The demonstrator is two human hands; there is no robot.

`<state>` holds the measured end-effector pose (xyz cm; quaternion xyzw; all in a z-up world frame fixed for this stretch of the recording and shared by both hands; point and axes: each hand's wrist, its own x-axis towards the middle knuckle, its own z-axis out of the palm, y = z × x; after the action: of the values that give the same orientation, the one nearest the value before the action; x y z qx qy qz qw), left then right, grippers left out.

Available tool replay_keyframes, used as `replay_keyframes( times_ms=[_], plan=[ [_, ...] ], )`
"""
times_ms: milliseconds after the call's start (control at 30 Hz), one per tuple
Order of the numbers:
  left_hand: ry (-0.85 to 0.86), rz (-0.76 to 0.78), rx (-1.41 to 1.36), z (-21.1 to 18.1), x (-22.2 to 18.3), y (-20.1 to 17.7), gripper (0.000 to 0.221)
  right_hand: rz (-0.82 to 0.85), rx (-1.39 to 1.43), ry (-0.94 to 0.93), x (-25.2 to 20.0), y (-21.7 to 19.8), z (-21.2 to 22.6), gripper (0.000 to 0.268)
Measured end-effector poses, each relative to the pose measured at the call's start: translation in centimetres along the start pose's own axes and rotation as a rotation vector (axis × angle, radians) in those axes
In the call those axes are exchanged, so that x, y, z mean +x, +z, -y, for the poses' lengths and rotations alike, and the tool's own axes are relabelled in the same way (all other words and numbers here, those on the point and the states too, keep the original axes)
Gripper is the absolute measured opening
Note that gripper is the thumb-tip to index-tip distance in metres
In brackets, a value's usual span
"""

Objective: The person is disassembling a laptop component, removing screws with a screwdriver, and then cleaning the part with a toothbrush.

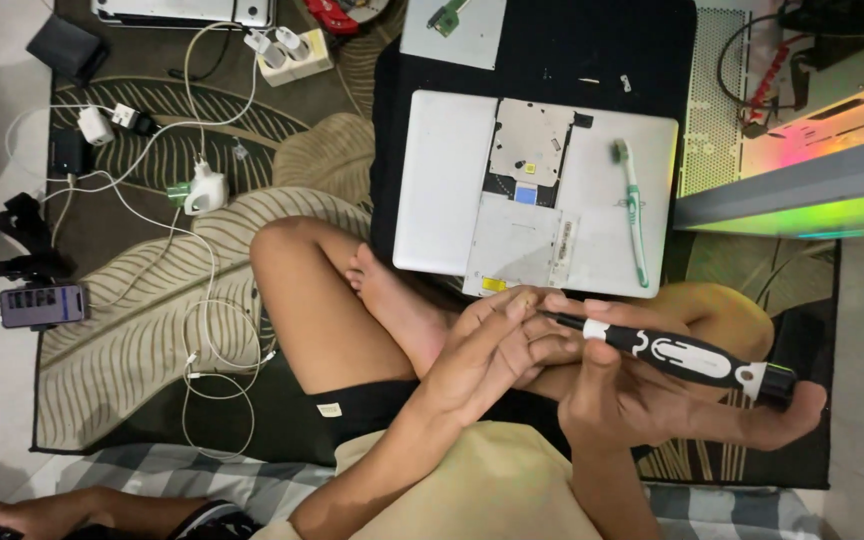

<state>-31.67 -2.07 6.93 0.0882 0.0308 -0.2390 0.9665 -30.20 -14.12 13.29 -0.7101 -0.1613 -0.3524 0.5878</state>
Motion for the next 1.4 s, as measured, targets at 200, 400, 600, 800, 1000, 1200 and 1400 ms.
replay_keyframes(
  times_ms=[200,400,600,800,1000,1200,1400],
  plan=[
    [0.006,-0.003,0.018,0.3,0.0,0.0,0.027,-0.075,-0.1,0.026,-1.4,-0.4,-0.6,0.103],
    [0.007,-0.019,0.028,0.4,0.0,-0.2,0.024,-0.095,0.036,0.092,-3.8,-1.0,-1.5,0.1],
    [-0.01,-0.056,0.055,0.1,-0.1,-0.1,0.025,-0.035,0.024,-0.033,0.2,0.2,-0.8,0.098],
    [-0.013,-0.07,0.085,0.1,-0.2,-0.3,0.023,0.019,-0.002,-0.014,0.6,0.2,-0.2,0.103],
    [-0.02,-0.099,0.156,-0.2,-0.3,-0.1,0.026,0.038,-0.101,-0.09,1.2,0.3,-0.2,0.099],
    [-0.016,-0.104,0.219,-0.5,-0.3,-0.1,0.028,0.131,-0.198,0.015,2.1,0.6,1.9,0.02],
    [-0.037,-0.12,0.199,-0.7,-0.5,-0.7,0.028,0.106,-0.094,0.042,1.6,0.4,1.1,0.028]
  ],
)
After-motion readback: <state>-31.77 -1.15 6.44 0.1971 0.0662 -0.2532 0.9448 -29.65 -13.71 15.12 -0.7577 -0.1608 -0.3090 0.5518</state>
